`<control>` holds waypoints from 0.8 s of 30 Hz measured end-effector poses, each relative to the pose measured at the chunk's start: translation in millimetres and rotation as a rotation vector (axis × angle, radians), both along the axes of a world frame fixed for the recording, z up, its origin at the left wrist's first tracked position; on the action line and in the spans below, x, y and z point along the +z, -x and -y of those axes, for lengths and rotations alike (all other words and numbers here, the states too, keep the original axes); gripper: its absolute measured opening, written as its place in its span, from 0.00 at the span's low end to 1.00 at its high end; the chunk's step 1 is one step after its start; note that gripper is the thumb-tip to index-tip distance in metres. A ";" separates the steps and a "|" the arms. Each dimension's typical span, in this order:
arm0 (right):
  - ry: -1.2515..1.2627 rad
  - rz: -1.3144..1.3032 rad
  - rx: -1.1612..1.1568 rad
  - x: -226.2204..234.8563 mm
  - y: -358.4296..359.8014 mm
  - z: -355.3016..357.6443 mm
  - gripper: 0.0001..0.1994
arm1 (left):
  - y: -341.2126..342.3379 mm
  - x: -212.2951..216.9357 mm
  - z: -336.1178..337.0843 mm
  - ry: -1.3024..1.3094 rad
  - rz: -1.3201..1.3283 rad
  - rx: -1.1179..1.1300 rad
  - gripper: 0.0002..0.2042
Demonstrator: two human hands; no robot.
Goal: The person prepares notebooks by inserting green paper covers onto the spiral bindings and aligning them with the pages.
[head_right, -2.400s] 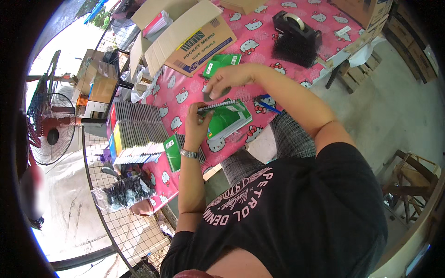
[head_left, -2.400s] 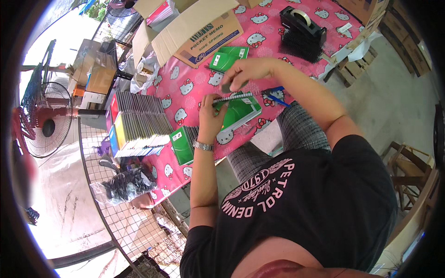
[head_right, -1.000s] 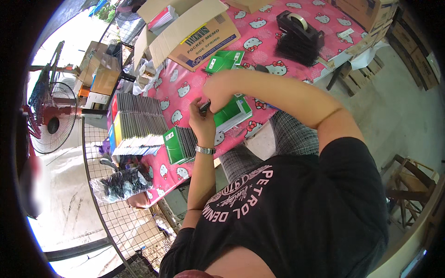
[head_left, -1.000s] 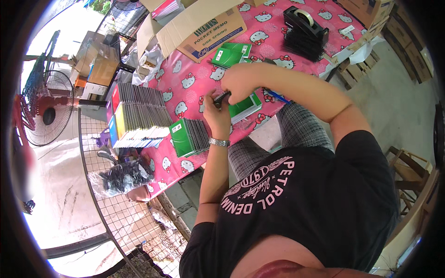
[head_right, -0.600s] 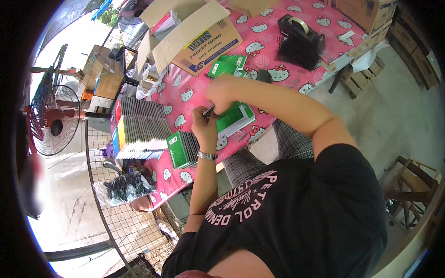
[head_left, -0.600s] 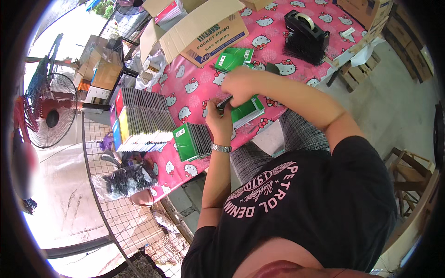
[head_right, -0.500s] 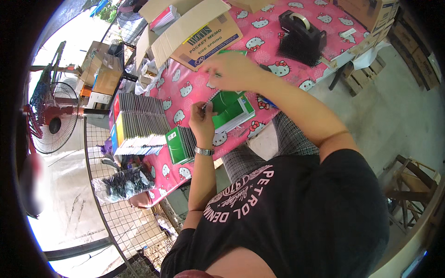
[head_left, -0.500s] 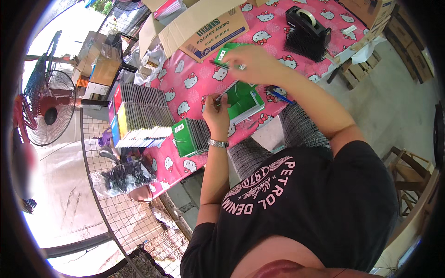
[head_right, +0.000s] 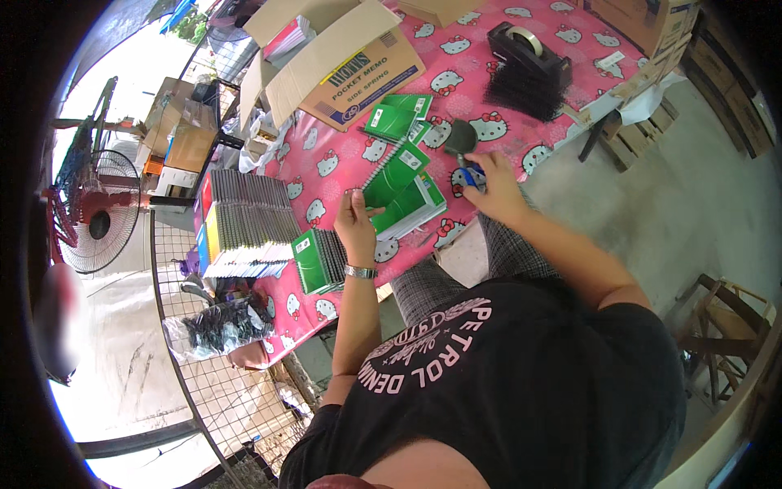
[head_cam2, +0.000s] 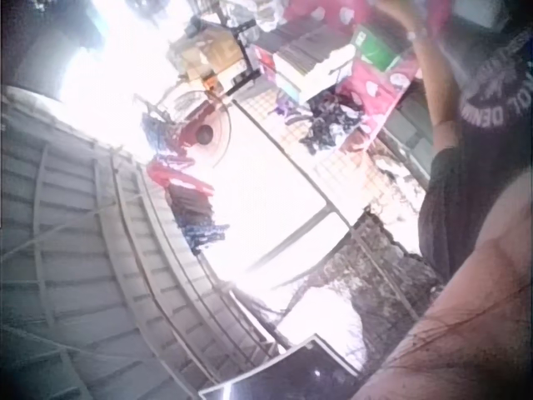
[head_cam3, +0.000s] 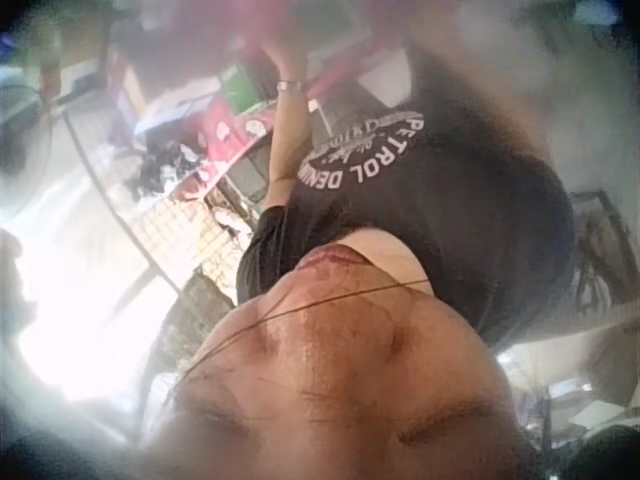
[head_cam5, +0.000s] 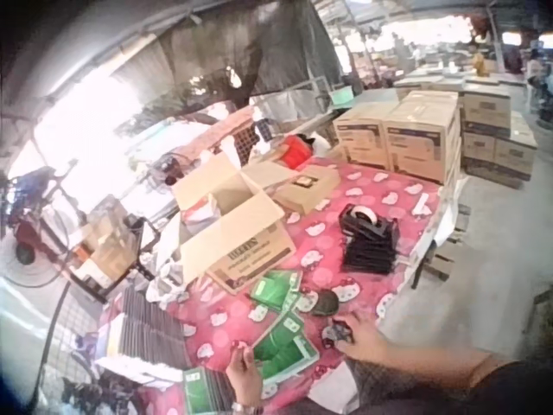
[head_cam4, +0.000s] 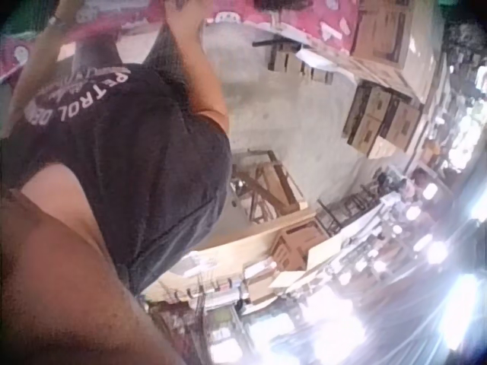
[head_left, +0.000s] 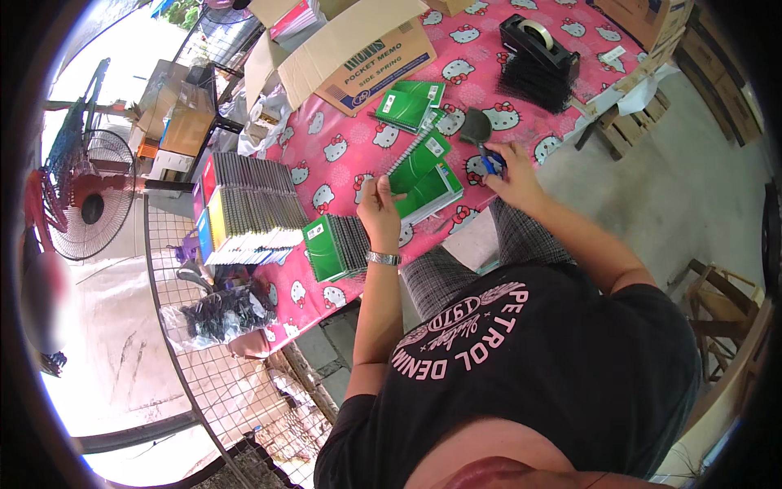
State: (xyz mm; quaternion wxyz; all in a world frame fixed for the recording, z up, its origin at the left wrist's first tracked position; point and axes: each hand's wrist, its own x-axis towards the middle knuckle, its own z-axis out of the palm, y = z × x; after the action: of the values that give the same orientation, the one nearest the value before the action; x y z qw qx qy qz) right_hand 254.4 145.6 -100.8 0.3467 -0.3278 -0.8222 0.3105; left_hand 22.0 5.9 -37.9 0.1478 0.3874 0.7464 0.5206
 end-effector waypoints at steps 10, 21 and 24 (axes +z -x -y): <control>-0.261 -0.133 0.394 84.3 61.4 46.2 0.27 | -10.0 -0.6 4.6 -0.091 0.080 0.026 0.09; -0.077 -0.147 0.438 87.9 58.2 45.9 0.21 | -9.7 -4.0 -9.3 -0.177 -0.102 0.140 0.07; 1.452 -0.273 0.697 107.7 53.5 20.0 0.19 | -7.5 13.8 -18.4 -0.156 -0.385 0.085 0.09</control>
State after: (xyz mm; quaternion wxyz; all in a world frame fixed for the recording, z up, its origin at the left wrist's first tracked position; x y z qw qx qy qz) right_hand 200.9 125.5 6.9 0.0283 -0.1554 -0.4214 0.8930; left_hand 29.5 24.3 -24.1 -0.0500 0.4579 0.7341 0.4989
